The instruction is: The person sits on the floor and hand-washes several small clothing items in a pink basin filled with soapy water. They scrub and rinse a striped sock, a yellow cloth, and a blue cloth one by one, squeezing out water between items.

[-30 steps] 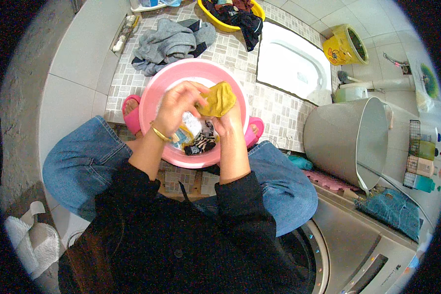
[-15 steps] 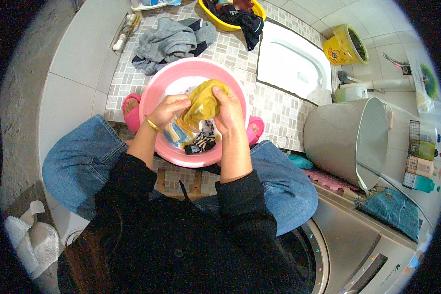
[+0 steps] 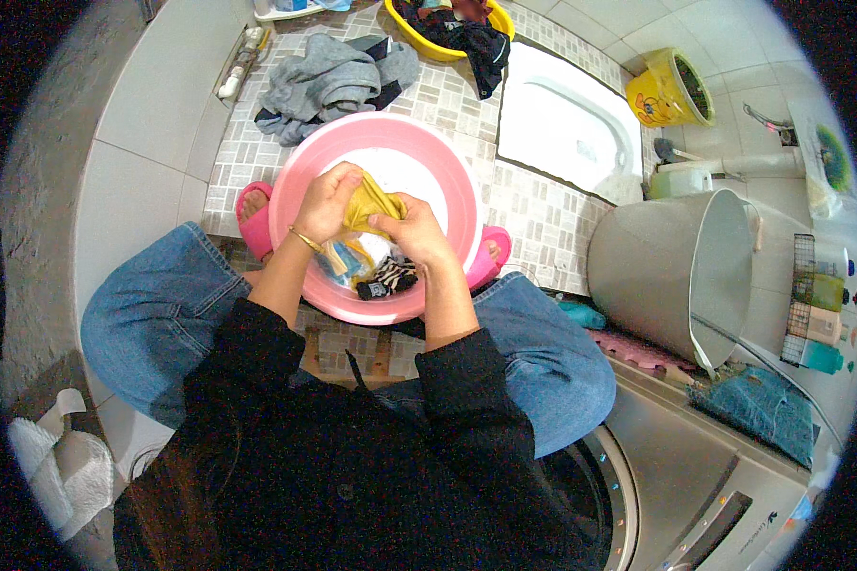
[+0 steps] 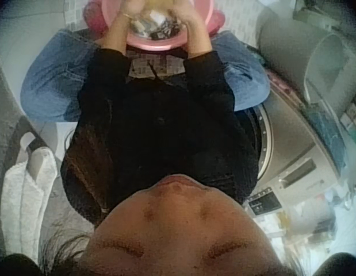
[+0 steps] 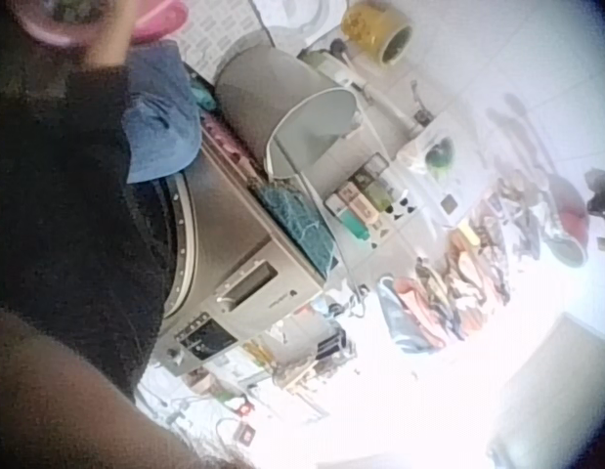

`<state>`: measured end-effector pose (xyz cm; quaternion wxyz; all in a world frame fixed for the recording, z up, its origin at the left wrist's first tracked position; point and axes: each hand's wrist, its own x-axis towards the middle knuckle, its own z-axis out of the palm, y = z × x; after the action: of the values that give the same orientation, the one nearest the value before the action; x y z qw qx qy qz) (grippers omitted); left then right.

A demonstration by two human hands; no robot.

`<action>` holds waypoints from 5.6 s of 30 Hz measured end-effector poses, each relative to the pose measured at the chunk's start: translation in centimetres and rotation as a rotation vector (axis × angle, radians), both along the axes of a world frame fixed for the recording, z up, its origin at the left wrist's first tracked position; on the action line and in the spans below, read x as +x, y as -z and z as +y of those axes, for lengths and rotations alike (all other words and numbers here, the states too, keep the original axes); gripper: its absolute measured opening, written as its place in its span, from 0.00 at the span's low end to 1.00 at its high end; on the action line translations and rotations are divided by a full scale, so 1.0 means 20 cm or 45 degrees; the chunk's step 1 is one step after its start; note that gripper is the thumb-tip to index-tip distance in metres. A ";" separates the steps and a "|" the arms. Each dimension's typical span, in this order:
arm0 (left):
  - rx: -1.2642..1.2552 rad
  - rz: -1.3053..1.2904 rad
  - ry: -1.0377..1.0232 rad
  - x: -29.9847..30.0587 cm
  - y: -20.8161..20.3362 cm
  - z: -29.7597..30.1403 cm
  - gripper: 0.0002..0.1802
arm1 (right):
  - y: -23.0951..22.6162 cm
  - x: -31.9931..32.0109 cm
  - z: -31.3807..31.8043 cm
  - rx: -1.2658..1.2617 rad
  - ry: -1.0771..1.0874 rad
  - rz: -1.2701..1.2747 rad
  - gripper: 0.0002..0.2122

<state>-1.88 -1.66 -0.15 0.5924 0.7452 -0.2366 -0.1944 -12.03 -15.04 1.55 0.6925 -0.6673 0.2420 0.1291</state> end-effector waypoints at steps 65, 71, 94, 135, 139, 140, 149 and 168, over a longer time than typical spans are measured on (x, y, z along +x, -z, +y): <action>0.449 -0.641 0.281 -0.44 0.02 -0.36 0.16 | 0.79 -0.03 0.04 0.953 0.847 -0.501 0.18; 0.347 -0.126 -0.285 -0.03 0.13 -0.26 0.15 | 0.26 0.20 0.20 0.963 0.997 0.059 0.17; 0.817 -0.608 -0.042 0.23 0.42 -0.08 0.14 | 0.36 0.11 0.06 0.544 1.328 0.121 0.15; 0.296 -0.454 -0.111 -0.22 0.02 -0.29 0.07 | 0.69 0.12 0.12 1.806 0.975 -0.286 0.15; 0.433 -0.176 -0.069 -0.24 0.06 -0.25 0.10 | 0.69 0.02 0.12 1.532 0.785 -0.279 0.14; 0.522 -0.055 -0.064 -0.16 0.19 -0.25 0.13 | 0.52 0.04 0.19 1.267 0.998 -0.059 0.14; 1.142 -0.516 -0.150 0.10 0.50 -0.10 0.20 | 0.55 -0.04 -0.08 0.506 1.177 0.331 0.16; 0.191 -0.413 -0.293 -0.05 0.15 -0.27 0.08 | 0.27 0.18 0.24 1.252 1.150 -0.088 0.16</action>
<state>-2.83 -6.96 -3.17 0.5078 0.8308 -0.2269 -0.0200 -8.37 -10.27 -3.94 0.9095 -0.1107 0.3882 -0.0996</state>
